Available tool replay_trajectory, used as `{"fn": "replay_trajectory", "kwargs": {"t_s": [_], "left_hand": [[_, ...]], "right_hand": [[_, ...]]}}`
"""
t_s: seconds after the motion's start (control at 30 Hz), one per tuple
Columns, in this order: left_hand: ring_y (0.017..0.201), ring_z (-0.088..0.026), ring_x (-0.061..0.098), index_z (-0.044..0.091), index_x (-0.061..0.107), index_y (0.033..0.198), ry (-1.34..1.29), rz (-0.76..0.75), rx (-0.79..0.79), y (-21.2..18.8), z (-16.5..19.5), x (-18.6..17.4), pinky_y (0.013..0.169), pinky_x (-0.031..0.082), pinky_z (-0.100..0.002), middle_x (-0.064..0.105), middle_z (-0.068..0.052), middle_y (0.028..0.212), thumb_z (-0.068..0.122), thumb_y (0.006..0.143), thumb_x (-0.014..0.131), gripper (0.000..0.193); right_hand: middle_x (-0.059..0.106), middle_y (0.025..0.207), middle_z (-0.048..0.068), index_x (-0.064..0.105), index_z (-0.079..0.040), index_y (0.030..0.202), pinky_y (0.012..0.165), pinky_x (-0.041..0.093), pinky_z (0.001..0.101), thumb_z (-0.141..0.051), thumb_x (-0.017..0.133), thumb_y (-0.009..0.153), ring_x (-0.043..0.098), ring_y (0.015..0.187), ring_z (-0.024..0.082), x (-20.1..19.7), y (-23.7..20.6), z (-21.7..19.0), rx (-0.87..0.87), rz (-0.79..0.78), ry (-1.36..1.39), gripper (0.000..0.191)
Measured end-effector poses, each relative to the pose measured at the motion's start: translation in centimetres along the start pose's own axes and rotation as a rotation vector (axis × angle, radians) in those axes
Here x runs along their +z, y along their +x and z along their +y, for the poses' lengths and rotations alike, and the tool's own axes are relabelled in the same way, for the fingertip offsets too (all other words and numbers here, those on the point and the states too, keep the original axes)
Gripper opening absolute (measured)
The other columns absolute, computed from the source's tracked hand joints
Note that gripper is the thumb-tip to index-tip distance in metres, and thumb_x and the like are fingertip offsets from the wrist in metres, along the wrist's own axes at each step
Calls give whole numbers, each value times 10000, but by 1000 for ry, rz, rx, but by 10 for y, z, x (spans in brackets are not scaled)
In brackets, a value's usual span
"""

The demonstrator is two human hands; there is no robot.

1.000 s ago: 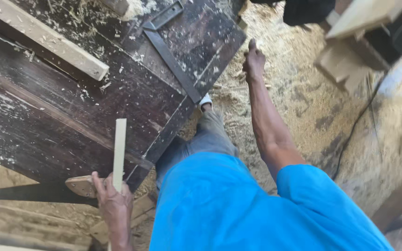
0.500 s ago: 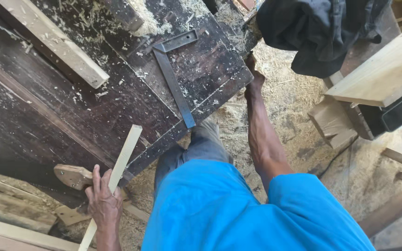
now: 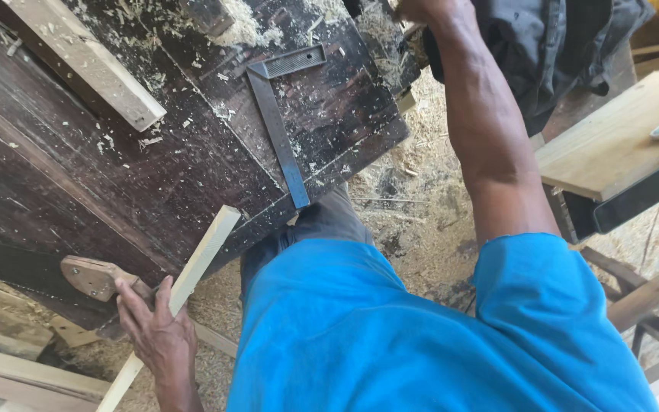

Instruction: The person measures and marks a wooden plank using a square and pencil, then uses a handheld router to cut a groove along the marked line. They later use a hammer to tap a wooden strip into place along the groove.

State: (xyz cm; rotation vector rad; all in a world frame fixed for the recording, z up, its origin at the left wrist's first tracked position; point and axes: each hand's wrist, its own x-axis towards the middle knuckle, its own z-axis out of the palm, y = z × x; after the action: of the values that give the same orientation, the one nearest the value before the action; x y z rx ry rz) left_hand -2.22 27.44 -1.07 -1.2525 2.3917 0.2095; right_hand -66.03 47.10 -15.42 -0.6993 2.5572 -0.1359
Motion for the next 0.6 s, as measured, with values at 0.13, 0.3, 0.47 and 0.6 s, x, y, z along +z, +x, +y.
{"fn": "replay_trajectory", "kwargs": {"t_s": [0.13,0.3,0.47,0.6], "left_hand": [[1555,-446,318,309,633,1458,-41,3,-57,-8,9,-1,1169,466,-499,105,-195,1778,108,825,801,685],[1533,-455,345,277,627,1477,-84,36,-26,-10,12,-2,1169,478,-487,83,-222,1777,89,851,787,673],[1562,-450,376,210,616,1510,-154,139,58,-5,4,0,1199,494,-466,59,-263,1777,89,939,756,600],[1555,-442,404,206,636,1487,-152,162,73,-2,4,1,1198,514,-447,63,-248,1775,73,937,737,575]], "right_hand": [[756,959,170,746,-72,1131,695,598,498,-294,833,874,746,840,305,4,9,-3,-2,-201,-28,351],[775,933,177,774,-40,1082,687,608,470,-250,835,878,759,817,294,8,4,4,-22,-248,-109,299],[769,949,139,785,-72,1079,686,588,467,-288,857,832,741,824,290,11,-3,0,-96,-203,-128,335],[767,960,135,786,-87,1080,688,584,467,-309,848,815,733,827,299,12,-2,2,-90,-192,-141,352]]}}
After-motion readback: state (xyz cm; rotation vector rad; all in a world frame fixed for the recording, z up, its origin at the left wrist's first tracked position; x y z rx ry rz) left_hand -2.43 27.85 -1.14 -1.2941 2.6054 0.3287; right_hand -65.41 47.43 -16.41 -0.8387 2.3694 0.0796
